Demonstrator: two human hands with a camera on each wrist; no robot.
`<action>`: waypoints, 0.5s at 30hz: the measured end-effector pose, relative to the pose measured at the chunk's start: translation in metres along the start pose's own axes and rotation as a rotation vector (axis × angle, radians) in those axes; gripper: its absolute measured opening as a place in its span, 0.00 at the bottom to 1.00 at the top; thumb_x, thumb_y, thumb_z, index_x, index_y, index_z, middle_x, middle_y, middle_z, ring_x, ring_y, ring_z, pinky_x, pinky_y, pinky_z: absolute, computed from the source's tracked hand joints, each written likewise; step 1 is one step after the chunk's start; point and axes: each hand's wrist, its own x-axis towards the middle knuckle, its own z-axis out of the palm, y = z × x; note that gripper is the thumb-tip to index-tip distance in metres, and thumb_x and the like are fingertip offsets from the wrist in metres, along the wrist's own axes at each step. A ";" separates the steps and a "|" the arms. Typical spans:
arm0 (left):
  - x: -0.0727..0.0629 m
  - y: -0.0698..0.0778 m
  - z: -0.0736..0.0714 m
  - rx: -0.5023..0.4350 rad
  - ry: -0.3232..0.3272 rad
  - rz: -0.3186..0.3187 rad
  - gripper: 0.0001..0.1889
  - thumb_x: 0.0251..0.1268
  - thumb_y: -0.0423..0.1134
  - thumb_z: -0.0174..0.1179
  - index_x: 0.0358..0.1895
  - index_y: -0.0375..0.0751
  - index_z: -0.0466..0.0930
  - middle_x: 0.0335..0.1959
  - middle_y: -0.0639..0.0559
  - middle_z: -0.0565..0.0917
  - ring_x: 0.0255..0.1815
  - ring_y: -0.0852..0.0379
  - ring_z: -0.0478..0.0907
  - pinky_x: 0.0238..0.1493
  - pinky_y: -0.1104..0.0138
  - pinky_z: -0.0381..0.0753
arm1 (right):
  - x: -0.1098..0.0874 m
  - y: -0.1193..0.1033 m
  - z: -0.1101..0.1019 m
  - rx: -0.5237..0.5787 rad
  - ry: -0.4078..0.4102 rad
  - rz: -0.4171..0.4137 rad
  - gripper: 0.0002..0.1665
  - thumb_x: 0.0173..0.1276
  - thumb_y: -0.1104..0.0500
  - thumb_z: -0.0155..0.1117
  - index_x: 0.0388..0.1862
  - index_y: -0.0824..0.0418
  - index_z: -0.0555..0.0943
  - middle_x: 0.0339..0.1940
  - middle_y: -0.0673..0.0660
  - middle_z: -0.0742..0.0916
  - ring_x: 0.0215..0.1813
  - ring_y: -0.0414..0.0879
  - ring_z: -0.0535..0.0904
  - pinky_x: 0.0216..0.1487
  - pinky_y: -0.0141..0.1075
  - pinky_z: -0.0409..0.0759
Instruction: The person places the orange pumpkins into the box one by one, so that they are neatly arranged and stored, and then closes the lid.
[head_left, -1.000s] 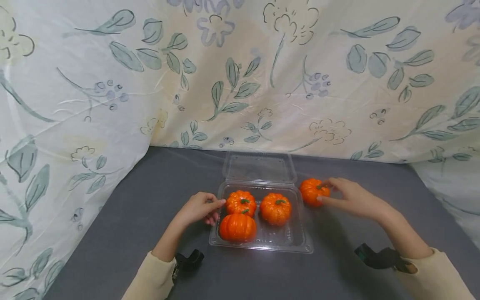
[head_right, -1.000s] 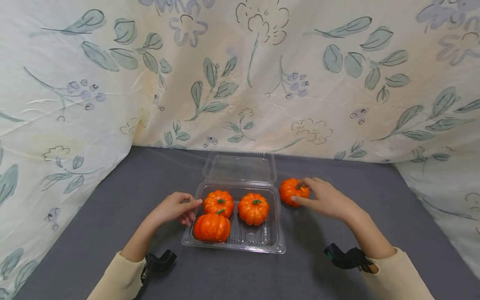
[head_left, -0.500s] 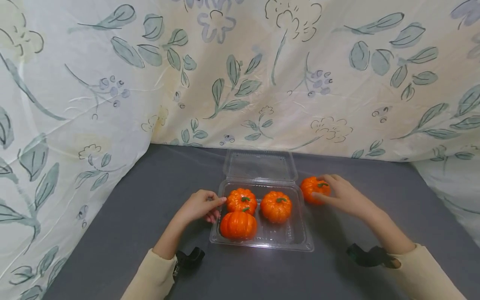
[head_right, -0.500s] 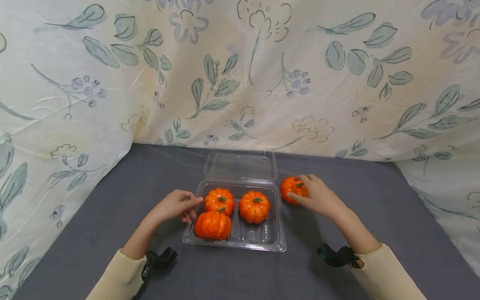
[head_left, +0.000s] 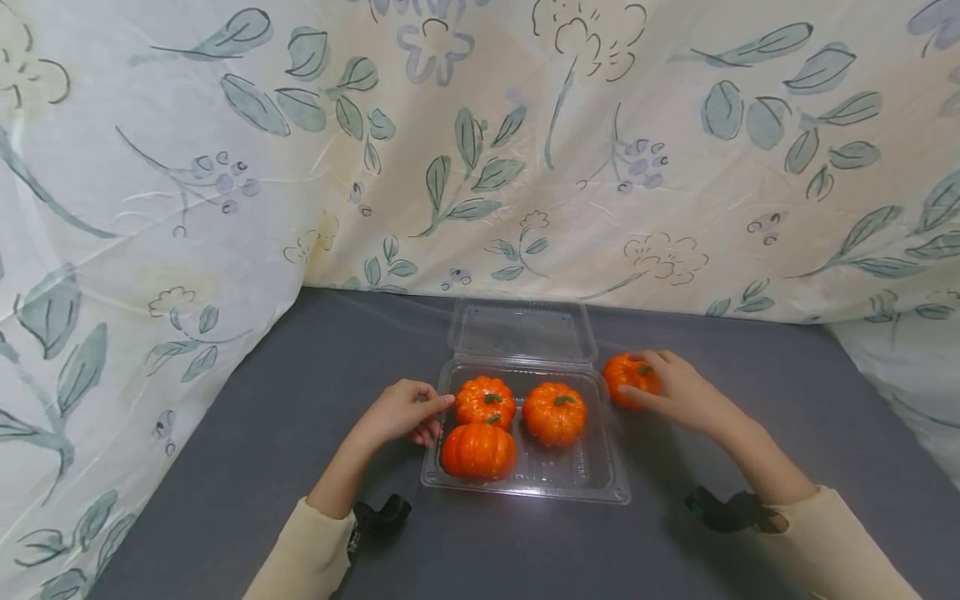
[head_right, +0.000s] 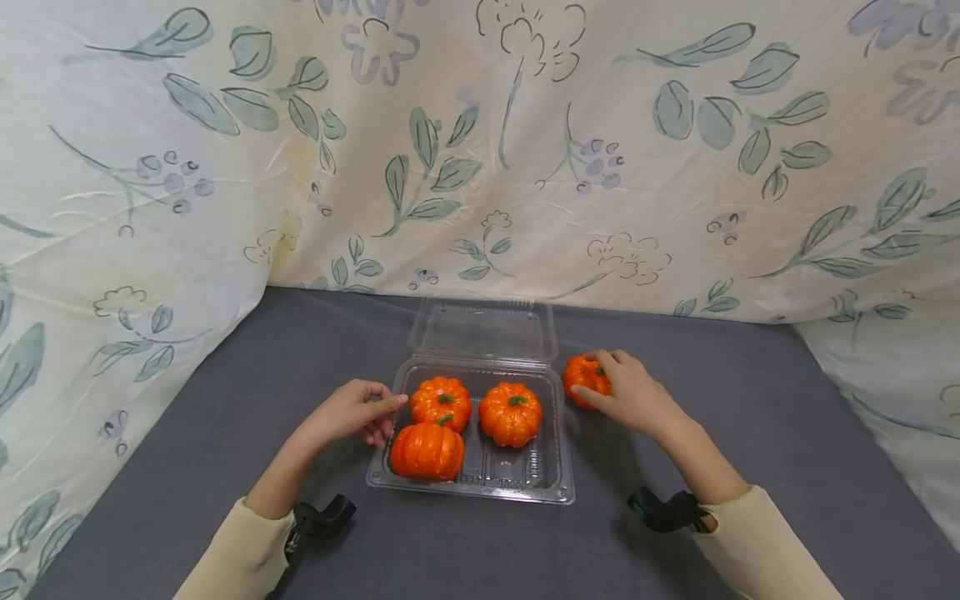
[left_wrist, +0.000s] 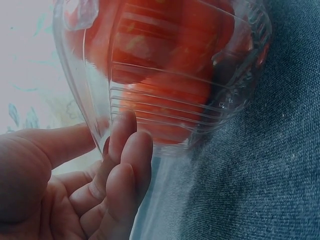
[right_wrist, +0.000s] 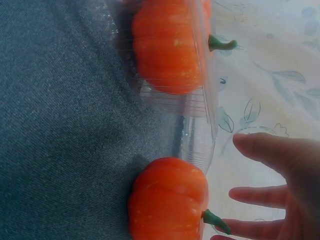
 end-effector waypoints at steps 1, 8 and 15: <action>0.000 0.000 0.000 0.001 0.000 0.000 0.16 0.66 0.46 0.55 0.29 0.34 0.78 0.15 0.49 0.80 0.12 0.59 0.76 0.20 0.61 0.81 | 0.000 0.000 0.001 -0.004 0.003 -0.001 0.37 0.63 0.43 0.60 0.59 0.71 0.69 0.55 0.73 0.73 0.53 0.65 0.71 0.49 0.59 0.73; -0.001 0.000 0.001 -0.001 0.003 -0.001 0.16 0.66 0.46 0.55 0.30 0.34 0.78 0.15 0.49 0.80 0.12 0.59 0.76 0.20 0.61 0.81 | 0.003 0.002 0.006 -0.017 0.008 0.016 0.37 0.63 0.44 0.60 0.59 0.71 0.68 0.57 0.75 0.71 0.54 0.68 0.68 0.50 0.62 0.71; -0.002 0.001 0.002 0.001 0.006 0.004 0.16 0.66 0.46 0.55 0.29 0.34 0.77 0.14 0.49 0.79 0.12 0.59 0.76 0.21 0.60 0.81 | 0.004 0.006 0.011 -0.038 0.010 0.028 0.39 0.63 0.44 0.60 0.60 0.72 0.67 0.57 0.76 0.70 0.55 0.68 0.67 0.49 0.63 0.71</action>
